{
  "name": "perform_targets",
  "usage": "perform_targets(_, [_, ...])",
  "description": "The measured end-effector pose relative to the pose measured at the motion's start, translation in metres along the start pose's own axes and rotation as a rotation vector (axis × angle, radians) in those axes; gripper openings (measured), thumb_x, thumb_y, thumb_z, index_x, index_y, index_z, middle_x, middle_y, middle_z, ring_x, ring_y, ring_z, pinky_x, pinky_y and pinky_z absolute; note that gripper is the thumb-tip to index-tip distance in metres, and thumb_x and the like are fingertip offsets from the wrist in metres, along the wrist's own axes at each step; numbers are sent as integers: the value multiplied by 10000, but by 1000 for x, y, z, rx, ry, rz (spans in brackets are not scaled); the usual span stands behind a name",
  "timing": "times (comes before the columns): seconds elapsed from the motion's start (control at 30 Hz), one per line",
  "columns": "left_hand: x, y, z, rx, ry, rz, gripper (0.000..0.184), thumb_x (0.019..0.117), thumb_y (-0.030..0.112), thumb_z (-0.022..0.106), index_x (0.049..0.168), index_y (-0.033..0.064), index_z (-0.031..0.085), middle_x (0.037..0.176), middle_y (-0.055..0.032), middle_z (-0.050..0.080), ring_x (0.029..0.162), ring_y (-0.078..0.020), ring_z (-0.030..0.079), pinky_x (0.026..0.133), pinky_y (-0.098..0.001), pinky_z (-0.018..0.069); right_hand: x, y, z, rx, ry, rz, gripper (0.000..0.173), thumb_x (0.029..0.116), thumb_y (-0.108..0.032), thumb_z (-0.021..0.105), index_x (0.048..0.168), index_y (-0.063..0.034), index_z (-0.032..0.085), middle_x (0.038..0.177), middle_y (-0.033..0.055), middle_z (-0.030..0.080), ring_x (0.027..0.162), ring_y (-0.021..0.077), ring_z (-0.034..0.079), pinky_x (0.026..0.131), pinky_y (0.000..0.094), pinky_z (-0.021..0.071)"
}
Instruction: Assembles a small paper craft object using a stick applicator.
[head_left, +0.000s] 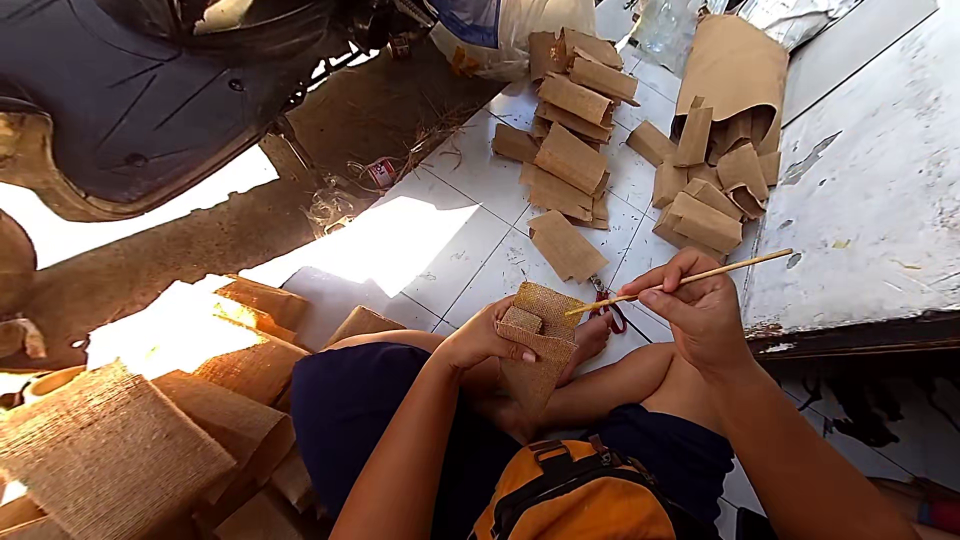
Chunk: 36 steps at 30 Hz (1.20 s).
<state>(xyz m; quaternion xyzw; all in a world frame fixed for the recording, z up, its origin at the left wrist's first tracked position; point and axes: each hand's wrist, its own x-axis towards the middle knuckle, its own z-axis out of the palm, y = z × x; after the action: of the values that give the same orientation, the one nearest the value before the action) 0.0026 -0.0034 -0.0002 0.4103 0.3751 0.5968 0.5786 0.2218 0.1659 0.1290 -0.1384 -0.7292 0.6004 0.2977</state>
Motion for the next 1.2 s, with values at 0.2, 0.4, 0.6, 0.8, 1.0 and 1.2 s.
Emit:
perform_targets(0.2, [-1, 4, 1, 6, -12, -4, 692, 682, 76, 861, 1310, 105, 572, 1111, 19, 729, 1016, -76, 696, 918, -278, 581, -4, 1, -4, 2, 51, -32, 229, 901, 55, 640, 922, -169, 592, 972, 41, 768, 939, 167, 754, 858, 323, 621])
perform_targets(0.4, [-2, 5, 1, 38, -32, -9, 668, 676, 78, 866, 1286, 109, 594, 1099, 27, 735, 1006, -69, 698, 912, -269, 582, -13, 6, 1, -9, 54, -25, 222, 890, 47, 666, 907, -166, 603, 953, 35, 768, 919, 150, 752, 838, 305, 621])
perform_targets(0.6, [-2, 4, 1, 73, -55, -20, 653, 684, 65, 853, 1283, 105, 596, 1099, 28, 734, 1014, -65, 693, 920, -263, 576, -14, 11, -4, 74, 46, 3, 218, 890, 39, 664, 897, -172, 610, 932, 37, 762, 900, 151, 749, 833, 314, 619])
perform_targets(0.8, [-2, 1, 0, 52, -85, -3, 674, 687, 103, 872, 1298, 113, 587, 1112, 32, 730, 1022, -65, 691, 930, -268, 573, -8, 12, -14, 139, 91, 52, 220, 910, 39, 620, 916, -181, 601, 931, 41, 763, 890, 165, 753, 861, 341, 616])
perform_targets(1.0, [0, 0, 1, 46, -126, -2, 672, 691, 81, 862, 1301, 116, 581, 1118, 45, 728, 1032, -59, 688, 939, -265, 570, 0, 13, -19, 177, 89, 103, 211, 933, 34, 584, 938, -177, 580, 908, 32, 754, 861, 163, 750, 848, 342, 619])
perform_targets(1.2, [0, 0, -2, 42, -139, -12, 682, 692, 92, 867, 1311, 122, 581, 1123, 51, 729, 1036, -49, 685, 940, -258, 567, 3, 19, -8, 187, 112, 156, 199, 969, 37, 560, 963, -162, 564, 930, 38, 754, 866, 164, 749, 851, 334, 616])
